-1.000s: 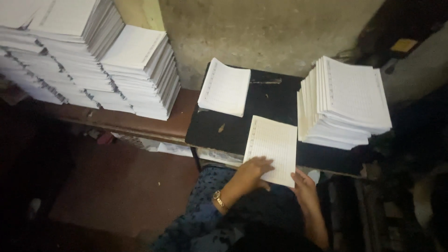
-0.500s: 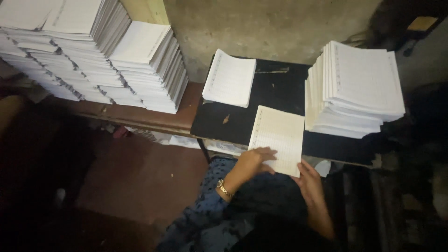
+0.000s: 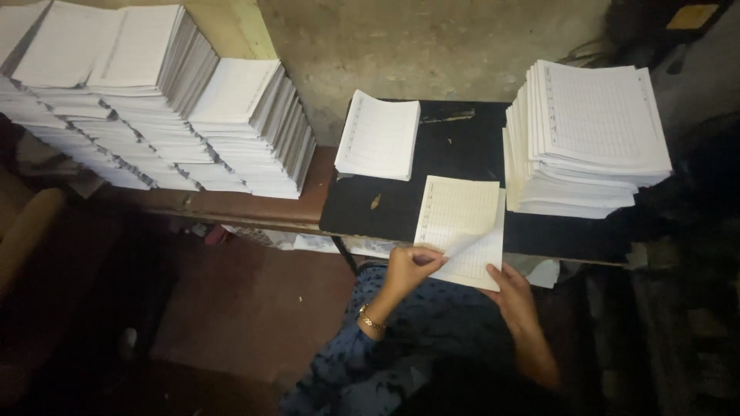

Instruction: Folding individual sheets of paper and stacking them on a table

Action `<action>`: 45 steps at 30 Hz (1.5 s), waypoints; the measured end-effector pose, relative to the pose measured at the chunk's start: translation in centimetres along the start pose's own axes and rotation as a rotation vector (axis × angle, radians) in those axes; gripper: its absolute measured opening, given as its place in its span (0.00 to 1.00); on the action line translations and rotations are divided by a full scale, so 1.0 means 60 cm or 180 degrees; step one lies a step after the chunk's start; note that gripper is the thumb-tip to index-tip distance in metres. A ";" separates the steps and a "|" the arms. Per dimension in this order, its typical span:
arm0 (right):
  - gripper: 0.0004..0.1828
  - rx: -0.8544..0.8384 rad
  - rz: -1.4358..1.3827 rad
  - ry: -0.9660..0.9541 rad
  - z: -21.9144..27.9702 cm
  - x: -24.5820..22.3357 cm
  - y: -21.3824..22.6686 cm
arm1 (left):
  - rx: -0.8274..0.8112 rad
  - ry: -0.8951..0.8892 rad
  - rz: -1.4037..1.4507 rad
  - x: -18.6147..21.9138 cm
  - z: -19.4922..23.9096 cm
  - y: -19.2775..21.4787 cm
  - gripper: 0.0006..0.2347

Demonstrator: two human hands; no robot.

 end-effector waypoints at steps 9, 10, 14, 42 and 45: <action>0.37 -0.0114 0.0357 -0.0032 0.006 -0.007 -0.020 | 0.0235 0.0100 -0.0033 0.015 0.012 0.003 0.06; 0.37 -0.0138 0.0424 -0.0043 -0.003 0.005 -0.013 | 0.0185 0.0207 0.0019 0.004 0.009 0.003 0.09; 0.36 -0.0169 0.0489 -0.0082 0.002 -0.006 -0.019 | 0.0252 0.0260 0.0142 0.007 0.011 0.016 0.13; 0.37 0.0098 0.0461 0.0055 0.047 0.024 -0.013 | 0.1983 0.1596 0.1825 -0.028 0.029 0.146 0.23; 0.30 -0.0344 0.1716 -0.0398 0.044 -0.020 0.037 | 0.1921 0.1118 0.1491 0.002 0.035 0.158 0.24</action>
Point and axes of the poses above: each hand's wrist, its own z-axis away from the middle knuckle, its own y-axis out of the back of the hand, x = y × z, the point moved 2 cm from there along -z, towards the middle knuckle, and after that the axes turned 13 degrees about y, right-handed, at the moved point
